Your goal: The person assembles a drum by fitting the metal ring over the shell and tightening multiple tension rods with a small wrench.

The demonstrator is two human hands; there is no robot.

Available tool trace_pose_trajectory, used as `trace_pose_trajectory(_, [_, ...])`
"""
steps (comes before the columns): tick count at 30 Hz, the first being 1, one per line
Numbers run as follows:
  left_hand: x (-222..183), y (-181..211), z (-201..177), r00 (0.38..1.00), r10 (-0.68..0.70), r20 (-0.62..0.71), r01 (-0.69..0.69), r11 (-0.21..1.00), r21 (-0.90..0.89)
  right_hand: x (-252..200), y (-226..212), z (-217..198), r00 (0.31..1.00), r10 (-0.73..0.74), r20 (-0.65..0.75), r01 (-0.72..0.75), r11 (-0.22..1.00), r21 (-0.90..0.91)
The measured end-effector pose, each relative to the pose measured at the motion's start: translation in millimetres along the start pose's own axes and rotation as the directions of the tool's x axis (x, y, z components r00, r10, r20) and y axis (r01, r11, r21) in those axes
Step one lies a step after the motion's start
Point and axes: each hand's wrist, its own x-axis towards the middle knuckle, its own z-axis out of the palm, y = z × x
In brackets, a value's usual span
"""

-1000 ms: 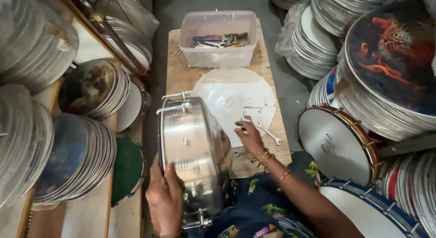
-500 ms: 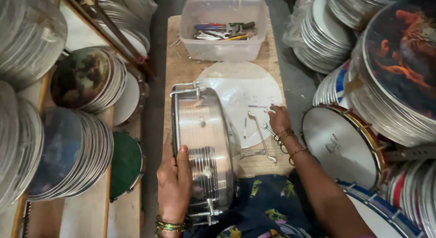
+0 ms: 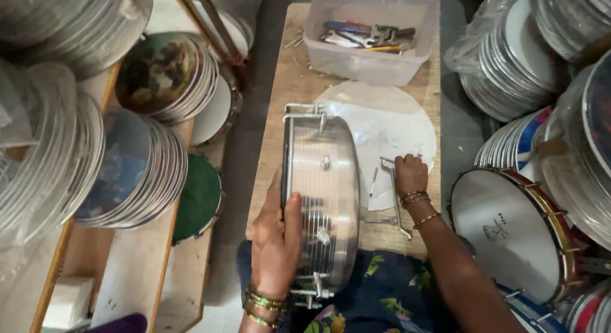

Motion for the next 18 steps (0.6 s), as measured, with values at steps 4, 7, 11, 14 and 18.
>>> trace_pose_trajectory(4, [-4, -4, 2, 0.997, -0.073, 0.016, 0.074, 0.996, -0.054, -6, 6, 11, 0.998, 0.052, 0.029, -0.053, 0.998, 0.033])
trace_pose_trajectory(7, [-7, -7, 3, 1.000, 0.002, -0.010, -0.003, 0.995, -0.104, -3, 7, 4, 0.988, 0.130, 0.087, -0.137, 0.988, 0.077])
trace_pose_trajectory(11, [-16, -11, 5, 0.996, 0.070, -0.051, -0.075, 0.992, -0.103, 2, -1, -23, 0.931, 0.345, 0.121, -0.365, 0.880, 0.304])
trace_pose_trajectory(14, [-23, -12, 7, 0.998, -0.061, 0.012, 0.062, 0.991, -0.121, -6, 4, -43, 0.866, 0.411, 0.285, -0.496, 0.635, 0.592])
trace_pose_trajectory(18, [-28, -15, 8, 0.970, 0.209, -0.122, -0.223, 0.968, -0.118, -32, 9, -53, 0.867, 0.318, 0.384, -0.456, 0.192, 0.869])
